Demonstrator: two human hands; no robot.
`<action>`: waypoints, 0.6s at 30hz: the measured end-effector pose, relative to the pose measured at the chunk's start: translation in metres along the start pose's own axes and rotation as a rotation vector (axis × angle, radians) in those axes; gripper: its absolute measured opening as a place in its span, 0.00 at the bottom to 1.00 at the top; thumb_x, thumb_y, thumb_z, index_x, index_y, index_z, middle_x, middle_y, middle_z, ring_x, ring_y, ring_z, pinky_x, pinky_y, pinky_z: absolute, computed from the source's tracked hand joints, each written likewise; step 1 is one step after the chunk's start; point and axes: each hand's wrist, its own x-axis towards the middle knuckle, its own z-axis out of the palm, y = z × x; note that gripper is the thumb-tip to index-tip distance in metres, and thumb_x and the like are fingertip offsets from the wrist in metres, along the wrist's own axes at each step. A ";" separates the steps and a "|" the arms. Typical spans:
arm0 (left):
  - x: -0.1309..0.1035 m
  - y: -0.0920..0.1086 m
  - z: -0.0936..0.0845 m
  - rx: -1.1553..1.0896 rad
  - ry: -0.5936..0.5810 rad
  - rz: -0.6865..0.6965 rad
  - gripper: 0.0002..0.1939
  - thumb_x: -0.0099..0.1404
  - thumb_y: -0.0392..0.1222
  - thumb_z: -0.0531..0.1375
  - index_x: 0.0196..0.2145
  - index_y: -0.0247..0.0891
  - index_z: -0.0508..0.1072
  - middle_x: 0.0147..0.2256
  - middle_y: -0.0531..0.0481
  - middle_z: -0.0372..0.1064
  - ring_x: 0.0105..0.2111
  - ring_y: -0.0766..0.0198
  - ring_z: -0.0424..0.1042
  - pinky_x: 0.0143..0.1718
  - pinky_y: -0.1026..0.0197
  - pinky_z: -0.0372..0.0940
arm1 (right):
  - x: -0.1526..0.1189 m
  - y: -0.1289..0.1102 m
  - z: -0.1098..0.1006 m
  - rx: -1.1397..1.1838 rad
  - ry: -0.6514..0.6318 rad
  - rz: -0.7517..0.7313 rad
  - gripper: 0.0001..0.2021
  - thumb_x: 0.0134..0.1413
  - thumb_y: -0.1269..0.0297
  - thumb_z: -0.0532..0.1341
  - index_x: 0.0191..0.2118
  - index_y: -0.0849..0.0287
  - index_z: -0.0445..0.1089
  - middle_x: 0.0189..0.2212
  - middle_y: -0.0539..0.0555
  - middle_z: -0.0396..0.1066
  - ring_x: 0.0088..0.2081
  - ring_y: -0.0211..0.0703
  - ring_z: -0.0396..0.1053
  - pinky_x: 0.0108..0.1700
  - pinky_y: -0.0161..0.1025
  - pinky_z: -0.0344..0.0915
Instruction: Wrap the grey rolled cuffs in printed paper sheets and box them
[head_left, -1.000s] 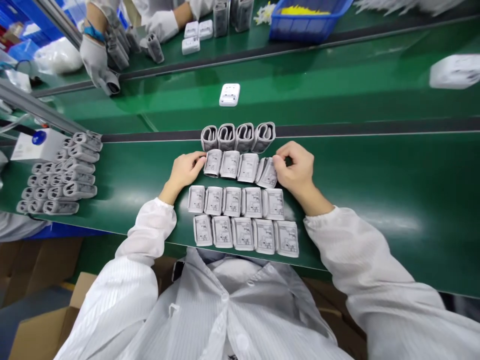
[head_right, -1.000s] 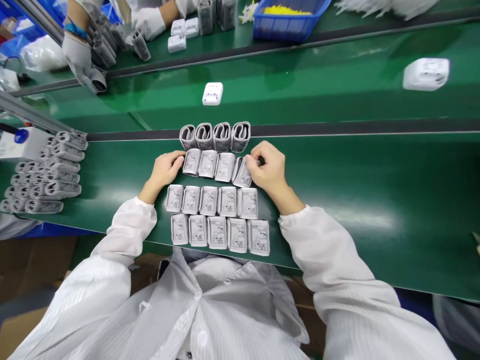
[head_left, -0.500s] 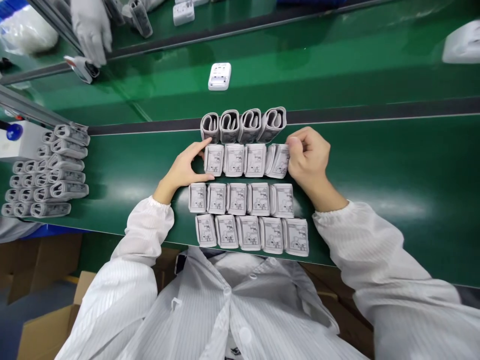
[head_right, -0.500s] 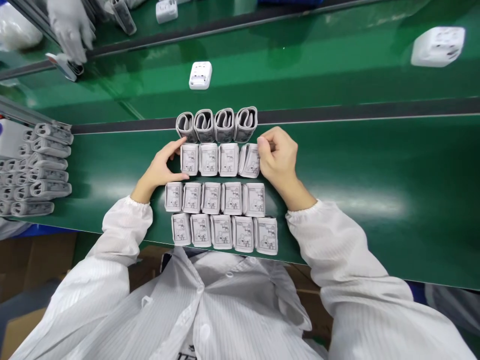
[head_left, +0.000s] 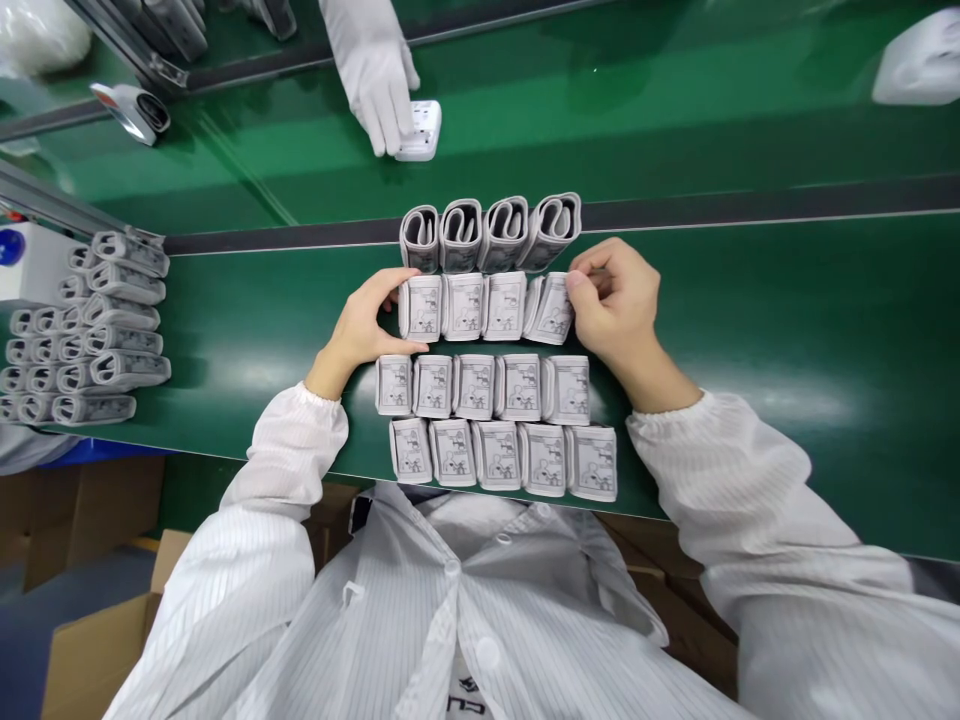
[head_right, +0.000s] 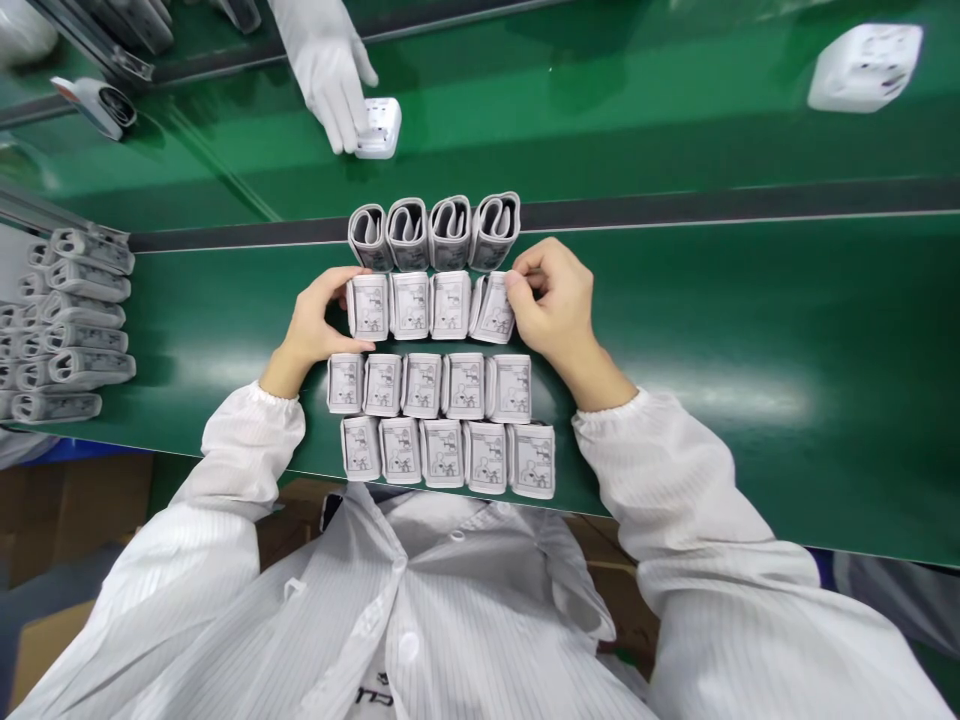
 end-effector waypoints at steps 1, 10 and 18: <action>0.000 -0.003 0.000 0.010 0.007 0.025 0.56 0.53 0.83 0.76 0.70 0.50 0.74 0.64 0.38 0.79 0.56 0.43 0.82 0.49 0.46 0.80 | 0.000 0.000 0.000 0.000 0.001 -0.011 0.24 0.68 0.34 0.65 0.33 0.48 0.64 0.33 0.54 0.71 0.30 0.48 0.65 0.32 0.49 0.64; 0.000 -0.010 0.001 0.069 0.007 0.087 0.56 0.56 0.82 0.75 0.73 0.53 0.70 0.65 0.39 0.78 0.57 0.42 0.83 0.49 0.45 0.81 | -0.001 0.007 0.000 0.071 0.018 -0.121 0.29 0.71 0.26 0.59 0.34 0.48 0.66 0.32 0.55 0.72 0.28 0.47 0.63 0.27 0.49 0.59; 0.000 -0.011 0.001 0.073 0.029 0.046 0.57 0.53 0.83 0.75 0.71 0.51 0.72 0.65 0.39 0.78 0.57 0.42 0.84 0.47 0.46 0.82 | -0.003 0.016 0.001 0.113 0.039 -0.174 0.24 0.75 0.34 0.60 0.36 0.48 0.70 0.35 0.56 0.73 0.29 0.48 0.65 0.27 0.49 0.60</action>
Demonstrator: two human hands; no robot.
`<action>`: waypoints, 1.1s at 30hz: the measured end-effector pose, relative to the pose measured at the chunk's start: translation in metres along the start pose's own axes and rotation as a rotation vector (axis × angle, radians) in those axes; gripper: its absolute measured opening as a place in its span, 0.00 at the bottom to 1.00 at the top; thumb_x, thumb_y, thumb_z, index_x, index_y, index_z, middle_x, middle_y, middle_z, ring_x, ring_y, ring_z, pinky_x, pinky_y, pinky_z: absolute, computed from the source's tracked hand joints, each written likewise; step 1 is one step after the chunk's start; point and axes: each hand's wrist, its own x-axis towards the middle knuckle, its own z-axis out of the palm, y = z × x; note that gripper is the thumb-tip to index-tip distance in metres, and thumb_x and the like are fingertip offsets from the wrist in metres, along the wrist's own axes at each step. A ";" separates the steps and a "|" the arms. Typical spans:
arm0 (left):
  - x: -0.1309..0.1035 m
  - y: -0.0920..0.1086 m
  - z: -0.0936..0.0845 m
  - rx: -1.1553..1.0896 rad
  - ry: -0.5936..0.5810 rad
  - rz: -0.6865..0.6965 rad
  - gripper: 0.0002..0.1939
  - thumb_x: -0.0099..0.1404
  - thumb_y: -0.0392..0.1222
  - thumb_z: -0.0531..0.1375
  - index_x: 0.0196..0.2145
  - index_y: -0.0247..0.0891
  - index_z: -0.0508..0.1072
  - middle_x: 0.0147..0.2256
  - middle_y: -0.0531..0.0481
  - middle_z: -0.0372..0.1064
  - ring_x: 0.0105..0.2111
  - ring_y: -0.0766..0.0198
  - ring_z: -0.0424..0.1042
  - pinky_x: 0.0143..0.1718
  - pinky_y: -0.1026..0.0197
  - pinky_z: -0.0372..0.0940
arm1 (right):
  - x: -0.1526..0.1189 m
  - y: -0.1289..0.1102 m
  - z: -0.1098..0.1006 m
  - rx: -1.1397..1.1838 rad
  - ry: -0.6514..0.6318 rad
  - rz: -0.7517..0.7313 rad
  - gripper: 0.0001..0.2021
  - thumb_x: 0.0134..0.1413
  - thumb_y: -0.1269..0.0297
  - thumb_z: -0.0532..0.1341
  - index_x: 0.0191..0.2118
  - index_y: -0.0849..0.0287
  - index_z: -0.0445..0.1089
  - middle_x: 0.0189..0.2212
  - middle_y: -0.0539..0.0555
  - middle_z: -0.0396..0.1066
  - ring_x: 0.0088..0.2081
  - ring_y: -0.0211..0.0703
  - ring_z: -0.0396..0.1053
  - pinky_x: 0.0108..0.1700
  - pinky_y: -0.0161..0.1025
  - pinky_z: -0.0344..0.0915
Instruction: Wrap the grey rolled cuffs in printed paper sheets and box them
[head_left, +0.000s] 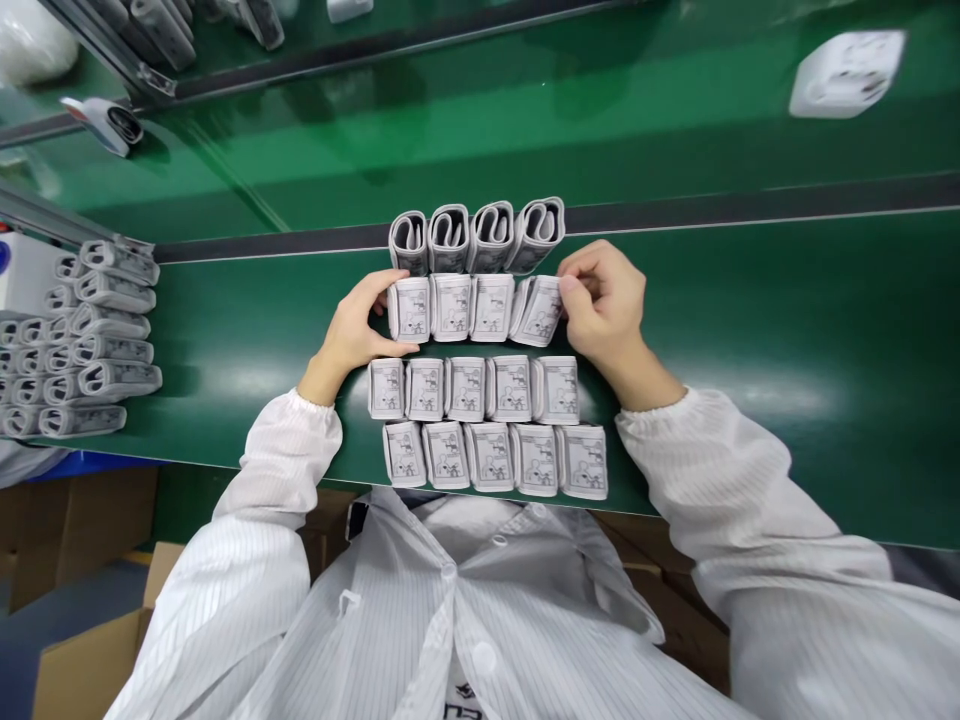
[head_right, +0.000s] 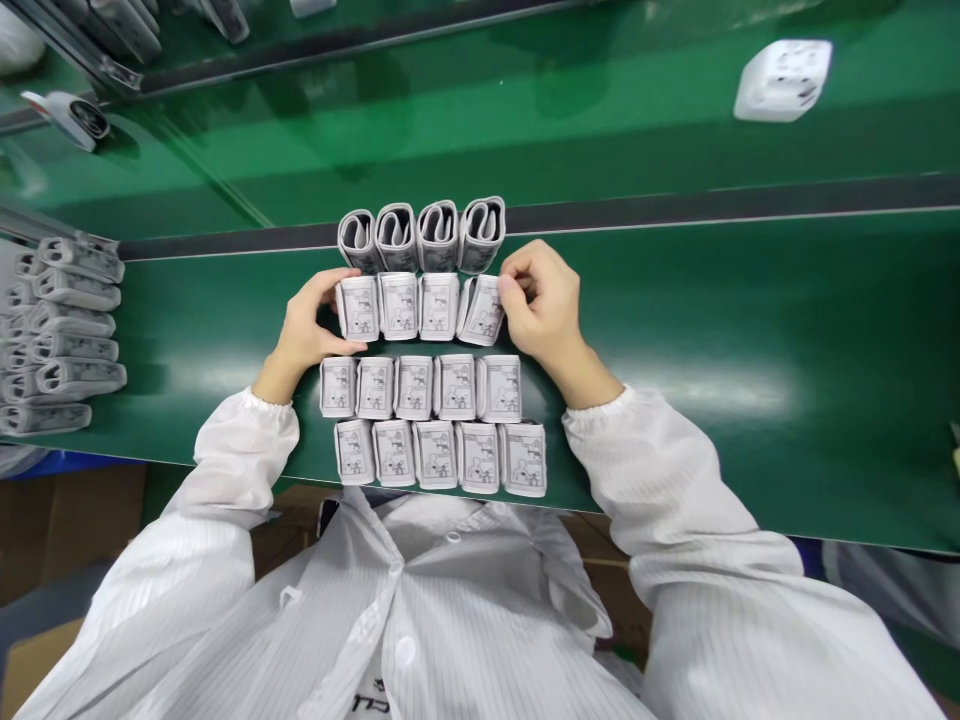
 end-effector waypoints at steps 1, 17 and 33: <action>0.000 -0.001 0.000 0.002 0.009 -0.012 0.58 0.51 0.84 0.76 0.70 0.50 0.73 0.64 0.39 0.79 0.57 0.42 0.84 0.47 0.46 0.82 | 0.000 0.000 0.000 0.004 -0.001 -0.003 0.24 0.76 0.35 0.60 0.36 0.48 0.70 0.35 0.56 0.72 0.28 0.47 0.64 0.27 0.49 0.59; 0.000 -0.001 -0.001 -0.003 0.035 -0.072 0.57 0.51 0.82 0.77 0.69 0.47 0.74 0.63 0.39 0.79 0.55 0.45 0.84 0.47 0.47 0.82 | 0.004 -0.005 0.005 -0.014 0.026 -0.041 0.27 0.77 0.33 0.58 0.34 0.49 0.66 0.33 0.54 0.70 0.29 0.46 0.64 0.28 0.47 0.58; 0.002 0.000 -0.002 -0.008 -0.017 -0.107 0.56 0.53 0.75 0.79 0.71 0.47 0.71 0.66 0.39 0.78 0.50 0.48 0.85 0.44 0.51 0.81 | 0.005 -0.006 0.004 -0.041 0.009 0.025 0.27 0.74 0.30 0.58 0.34 0.48 0.65 0.33 0.54 0.70 0.30 0.48 0.65 0.30 0.49 0.61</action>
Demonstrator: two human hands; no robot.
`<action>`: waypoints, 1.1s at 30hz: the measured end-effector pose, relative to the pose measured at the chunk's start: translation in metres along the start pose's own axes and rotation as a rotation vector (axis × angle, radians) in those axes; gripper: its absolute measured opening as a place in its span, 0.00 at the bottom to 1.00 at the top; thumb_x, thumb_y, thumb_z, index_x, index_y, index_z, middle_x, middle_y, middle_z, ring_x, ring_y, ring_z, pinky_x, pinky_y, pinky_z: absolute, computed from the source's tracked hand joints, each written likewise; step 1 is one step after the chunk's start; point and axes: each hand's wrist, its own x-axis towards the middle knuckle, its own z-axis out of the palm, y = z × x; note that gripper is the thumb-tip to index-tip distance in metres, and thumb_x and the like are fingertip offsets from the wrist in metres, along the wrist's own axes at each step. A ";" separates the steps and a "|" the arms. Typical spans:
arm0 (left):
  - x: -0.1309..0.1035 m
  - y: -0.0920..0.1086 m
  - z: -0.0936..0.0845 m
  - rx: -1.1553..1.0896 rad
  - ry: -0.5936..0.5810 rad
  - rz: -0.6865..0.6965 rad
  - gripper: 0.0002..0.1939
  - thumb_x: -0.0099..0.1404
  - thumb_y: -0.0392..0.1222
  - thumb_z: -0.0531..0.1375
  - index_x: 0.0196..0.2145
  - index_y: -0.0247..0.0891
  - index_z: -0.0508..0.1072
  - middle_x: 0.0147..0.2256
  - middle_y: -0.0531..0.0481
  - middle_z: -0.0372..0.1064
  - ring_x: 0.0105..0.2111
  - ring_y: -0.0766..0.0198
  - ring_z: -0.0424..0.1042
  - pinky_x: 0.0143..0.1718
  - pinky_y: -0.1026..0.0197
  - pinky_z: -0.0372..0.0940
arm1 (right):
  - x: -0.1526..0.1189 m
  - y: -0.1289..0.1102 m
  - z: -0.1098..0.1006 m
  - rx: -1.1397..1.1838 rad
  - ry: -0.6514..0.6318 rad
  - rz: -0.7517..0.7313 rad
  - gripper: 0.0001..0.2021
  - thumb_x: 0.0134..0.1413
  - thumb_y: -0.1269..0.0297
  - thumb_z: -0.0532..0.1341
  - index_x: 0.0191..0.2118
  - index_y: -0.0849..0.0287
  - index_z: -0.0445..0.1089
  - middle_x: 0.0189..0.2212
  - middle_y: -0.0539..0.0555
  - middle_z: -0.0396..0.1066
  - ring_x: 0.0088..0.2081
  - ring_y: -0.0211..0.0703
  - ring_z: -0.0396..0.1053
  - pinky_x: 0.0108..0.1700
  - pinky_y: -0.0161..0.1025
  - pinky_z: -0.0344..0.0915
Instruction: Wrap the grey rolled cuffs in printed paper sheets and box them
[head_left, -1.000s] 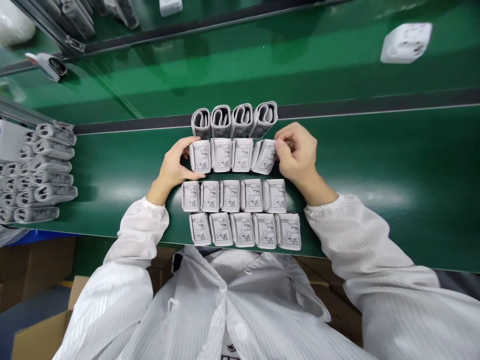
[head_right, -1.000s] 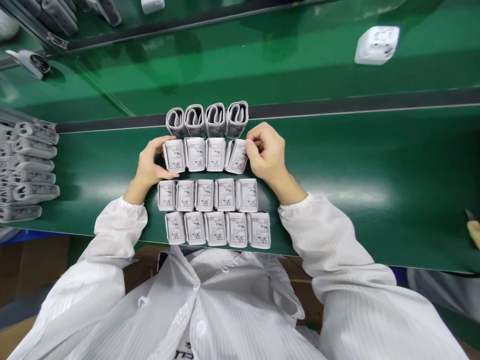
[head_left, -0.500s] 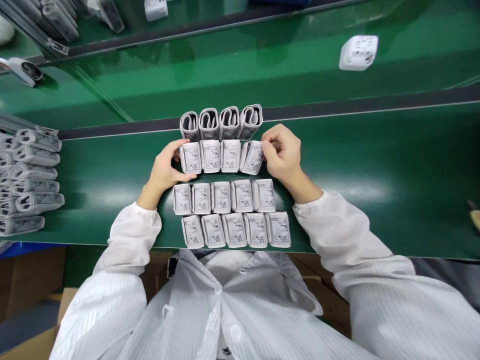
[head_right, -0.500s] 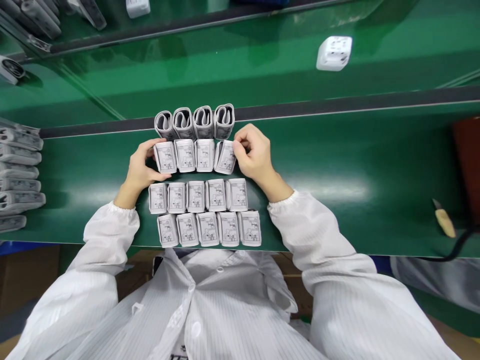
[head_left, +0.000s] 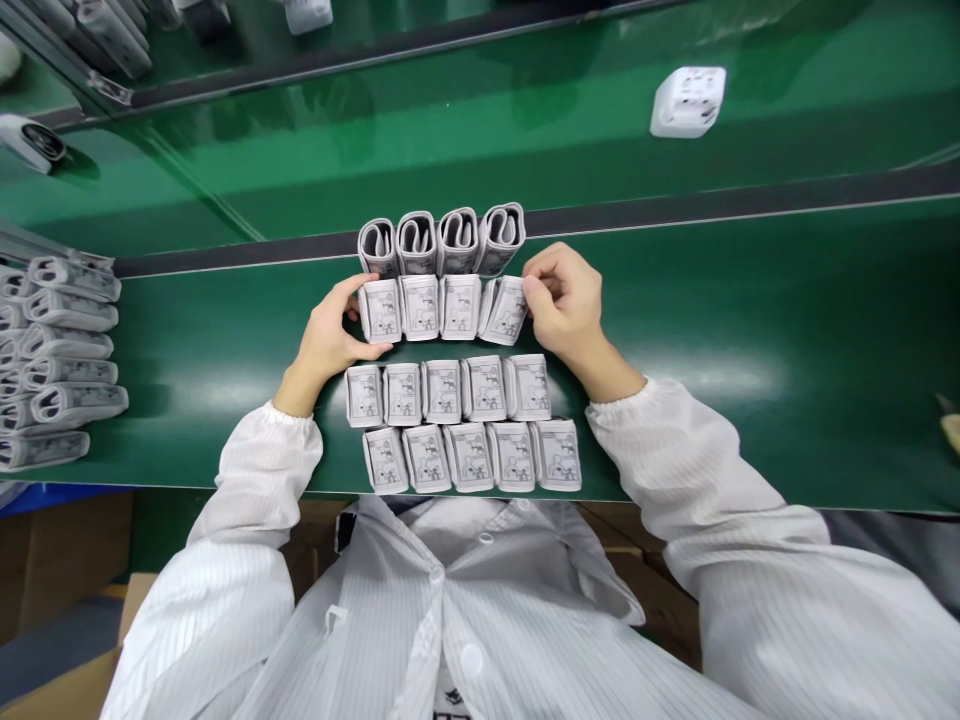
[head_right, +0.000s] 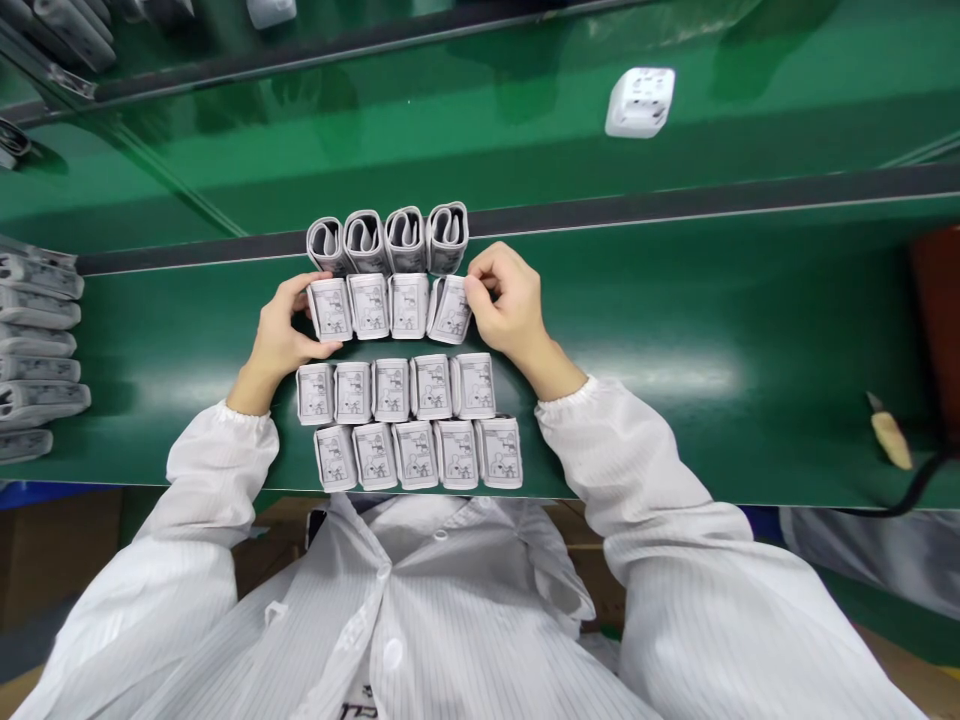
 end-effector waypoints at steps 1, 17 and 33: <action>0.000 0.000 0.000 -0.003 0.004 0.003 0.56 0.53 0.75 0.79 0.71 0.47 0.71 0.66 0.39 0.78 0.50 0.48 0.85 0.44 0.51 0.81 | 0.000 0.000 0.000 -0.004 -0.004 0.016 0.27 0.73 0.30 0.58 0.34 0.48 0.65 0.33 0.54 0.69 0.31 0.49 0.65 0.30 0.50 0.62; -0.002 -0.001 0.001 0.007 0.012 0.013 0.55 0.54 0.75 0.79 0.70 0.46 0.71 0.64 0.38 0.79 0.51 0.47 0.85 0.47 0.48 0.82 | 0.000 0.000 -0.001 0.023 -0.018 0.014 0.25 0.74 0.33 0.61 0.34 0.49 0.65 0.33 0.54 0.68 0.32 0.49 0.65 0.33 0.50 0.65; -0.006 -0.010 0.008 0.006 0.190 0.060 0.64 0.47 0.95 0.67 0.69 0.50 0.68 0.62 0.37 0.78 0.61 0.37 0.83 0.54 0.39 0.84 | 0.001 -0.003 -0.002 -0.009 -0.038 0.033 0.30 0.73 0.27 0.56 0.32 0.48 0.63 0.32 0.55 0.69 0.31 0.50 0.67 0.32 0.51 0.66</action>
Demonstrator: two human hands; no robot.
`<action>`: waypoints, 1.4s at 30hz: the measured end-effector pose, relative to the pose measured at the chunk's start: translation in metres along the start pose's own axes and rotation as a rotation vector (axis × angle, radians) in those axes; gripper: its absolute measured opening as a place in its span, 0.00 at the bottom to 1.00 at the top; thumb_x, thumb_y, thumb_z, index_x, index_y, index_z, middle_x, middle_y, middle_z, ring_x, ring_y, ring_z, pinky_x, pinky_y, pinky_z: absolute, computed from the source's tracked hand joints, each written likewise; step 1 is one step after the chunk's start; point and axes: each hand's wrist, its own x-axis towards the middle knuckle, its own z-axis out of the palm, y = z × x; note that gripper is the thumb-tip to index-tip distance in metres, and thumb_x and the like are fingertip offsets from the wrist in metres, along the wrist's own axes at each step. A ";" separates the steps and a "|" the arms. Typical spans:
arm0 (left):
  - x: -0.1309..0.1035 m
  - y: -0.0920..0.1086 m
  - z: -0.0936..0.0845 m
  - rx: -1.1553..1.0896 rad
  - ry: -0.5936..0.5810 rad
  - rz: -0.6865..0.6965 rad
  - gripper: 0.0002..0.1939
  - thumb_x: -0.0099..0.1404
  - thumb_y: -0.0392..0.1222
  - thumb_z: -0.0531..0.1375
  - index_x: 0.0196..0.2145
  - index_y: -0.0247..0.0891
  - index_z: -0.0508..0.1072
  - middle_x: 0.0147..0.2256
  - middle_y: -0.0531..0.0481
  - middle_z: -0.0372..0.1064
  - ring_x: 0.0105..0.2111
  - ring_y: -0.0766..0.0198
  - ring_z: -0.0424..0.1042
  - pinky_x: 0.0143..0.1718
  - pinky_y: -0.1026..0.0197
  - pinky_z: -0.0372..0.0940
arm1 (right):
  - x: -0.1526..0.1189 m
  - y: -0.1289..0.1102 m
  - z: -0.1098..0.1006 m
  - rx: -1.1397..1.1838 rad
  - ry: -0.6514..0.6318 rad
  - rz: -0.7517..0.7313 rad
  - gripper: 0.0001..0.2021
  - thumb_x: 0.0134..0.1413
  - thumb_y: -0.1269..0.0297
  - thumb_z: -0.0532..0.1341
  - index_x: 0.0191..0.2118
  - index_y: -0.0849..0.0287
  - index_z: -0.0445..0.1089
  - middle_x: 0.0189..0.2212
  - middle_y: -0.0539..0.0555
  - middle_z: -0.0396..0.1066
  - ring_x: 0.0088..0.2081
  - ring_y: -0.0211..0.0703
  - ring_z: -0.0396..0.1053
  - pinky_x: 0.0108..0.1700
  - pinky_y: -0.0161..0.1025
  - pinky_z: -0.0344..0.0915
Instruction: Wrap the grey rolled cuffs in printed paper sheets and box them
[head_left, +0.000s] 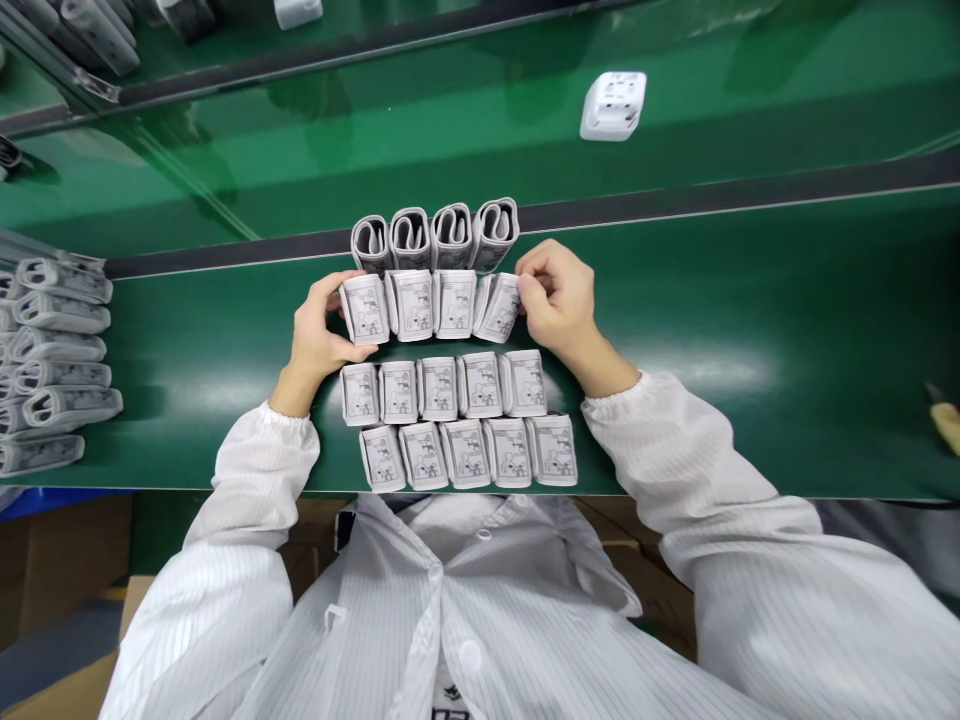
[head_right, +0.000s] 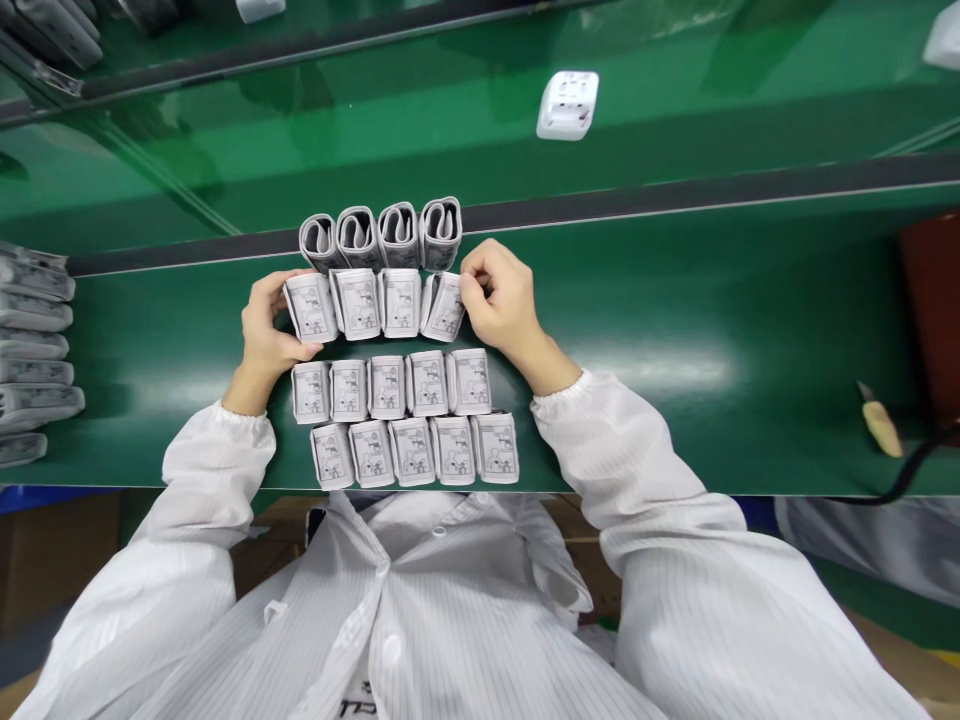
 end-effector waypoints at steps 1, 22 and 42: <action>0.000 -0.001 0.000 0.000 0.003 0.000 0.65 0.47 0.95 0.66 0.69 0.50 0.68 0.61 0.37 0.78 0.61 0.37 0.84 0.54 0.39 0.84 | 0.000 0.000 0.000 0.006 0.000 -0.002 0.30 0.73 0.27 0.56 0.32 0.48 0.63 0.32 0.55 0.69 0.31 0.50 0.67 0.31 0.51 0.65; 0.001 -0.001 0.000 0.011 0.007 -0.020 0.69 0.45 1.00 0.60 0.69 0.48 0.68 0.59 0.37 0.79 0.60 0.36 0.84 0.56 0.39 0.84 | 0.000 0.002 -0.001 -0.008 -0.016 0.023 0.28 0.73 0.29 0.58 0.32 0.48 0.62 0.33 0.56 0.69 0.33 0.51 0.69 0.32 0.51 0.68; 0.009 0.008 -0.003 -0.014 -0.112 -0.052 0.58 0.52 0.84 0.74 0.68 0.47 0.72 0.65 0.38 0.76 0.63 0.36 0.82 0.58 0.40 0.84 | -0.003 0.004 -0.001 0.150 -0.027 -0.044 0.23 0.77 0.35 0.61 0.41 0.49 0.75 0.39 0.55 0.74 0.28 0.42 0.70 0.28 0.46 0.71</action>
